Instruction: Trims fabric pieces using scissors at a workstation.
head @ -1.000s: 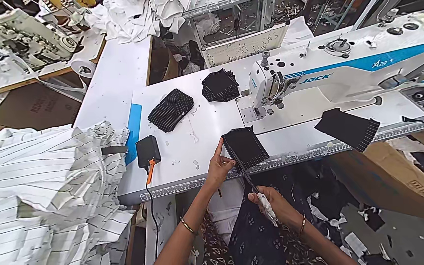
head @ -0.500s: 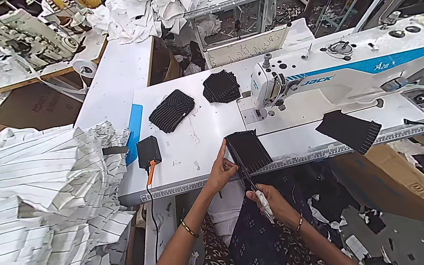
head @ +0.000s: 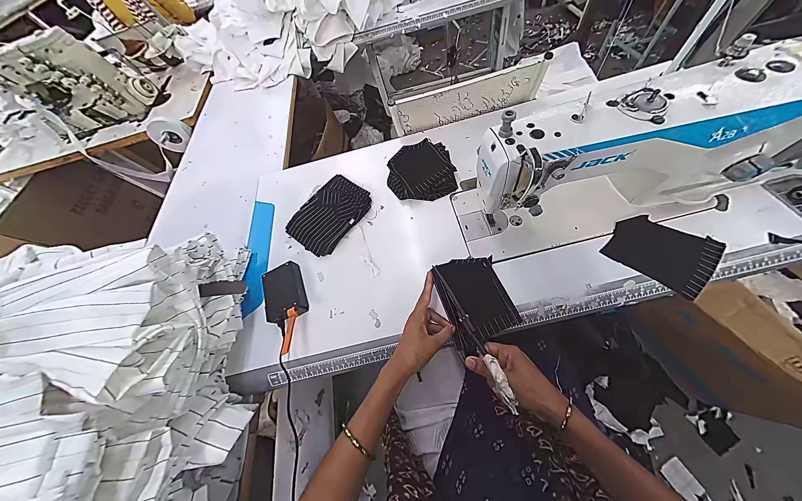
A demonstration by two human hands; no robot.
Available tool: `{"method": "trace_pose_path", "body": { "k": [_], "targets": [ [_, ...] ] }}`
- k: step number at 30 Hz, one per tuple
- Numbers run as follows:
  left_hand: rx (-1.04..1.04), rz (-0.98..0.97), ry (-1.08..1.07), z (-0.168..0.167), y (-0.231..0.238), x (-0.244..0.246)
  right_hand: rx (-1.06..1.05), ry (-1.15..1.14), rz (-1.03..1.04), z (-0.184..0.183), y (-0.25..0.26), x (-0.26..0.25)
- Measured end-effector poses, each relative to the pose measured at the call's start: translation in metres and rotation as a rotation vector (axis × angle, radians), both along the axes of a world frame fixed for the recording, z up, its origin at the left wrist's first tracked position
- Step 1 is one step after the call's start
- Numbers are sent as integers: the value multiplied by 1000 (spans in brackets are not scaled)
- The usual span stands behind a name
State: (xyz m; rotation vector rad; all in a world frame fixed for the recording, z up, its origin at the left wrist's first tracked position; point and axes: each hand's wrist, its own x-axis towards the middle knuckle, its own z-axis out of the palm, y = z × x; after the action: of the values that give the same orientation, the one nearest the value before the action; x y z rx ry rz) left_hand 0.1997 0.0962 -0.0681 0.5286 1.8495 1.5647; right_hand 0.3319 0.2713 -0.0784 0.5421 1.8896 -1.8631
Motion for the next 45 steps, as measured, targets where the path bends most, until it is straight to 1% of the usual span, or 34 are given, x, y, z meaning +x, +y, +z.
{"method": "trace_pose_path", "body": {
  "k": [5,9,13,15,17,18,19,21,23,24,25,26,28,30,32,34,35,37,38,41,45],
  "targets": [
    [-40,-23,17,0,-2,-2,-41,-2,-10,2,1,-4],
    [-52,-9,20,0,-3,-1,4,7,9,2,4,-13],
    [-15,-6,72,-3,-9,3,25,69,-96,-3,4,-12],
    [-83,-34,78,2,-15,4,102,119,-150,-2,8,-15],
    [-168,-105,72,16,-22,4,236,200,-197,1,17,-22],
    [-196,-129,110,26,-25,4,314,259,-220,2,22,-26],
    [-223,-142,207,37,-27,3,396,322,-235,2,28,-30],
    [-274,-126,544,61,-27,-4,534,497,-285,-5,38,-39],
    [-273,-85,842,80,-22,-25,580,663,-332,-13,46,-47],
    [-258,-66,925,88,-17,-39,572,743,-347,-18,49,-51],
    [-235,-49,954,97,-10,-54,554,820,-359,-23,52,-55],
    [-200,-40,923,105,-2,-70,543,886,-369,-28,54,-58],
    [-89,-16,771,121,17,-106,554,961,-383,-34,55,-61],
    [61,98,567,124,39,-147,589,985,-396,-36,55,-59],
    [247,218,336,112,62,-191,645,980,-408,-36,54,-57],
    [334,286,167,87,81,-230,700,974,-422,-35,52,-56],
    [322,301,112,70,86,-247,723,972,-430,-35,52,-56],
    [216,340,68,37,92,-272,767,959,-445,-32,51,-56],
    [155,346,58,26,92,-279,776,953,-450,-31,50,-56],
    [39,358,72,18,92,-286,797,954,-478,-34,49,-56],
    [-101,355,203,20,93,-286,833,966,-472,-38,51,-57]
  ]
}}
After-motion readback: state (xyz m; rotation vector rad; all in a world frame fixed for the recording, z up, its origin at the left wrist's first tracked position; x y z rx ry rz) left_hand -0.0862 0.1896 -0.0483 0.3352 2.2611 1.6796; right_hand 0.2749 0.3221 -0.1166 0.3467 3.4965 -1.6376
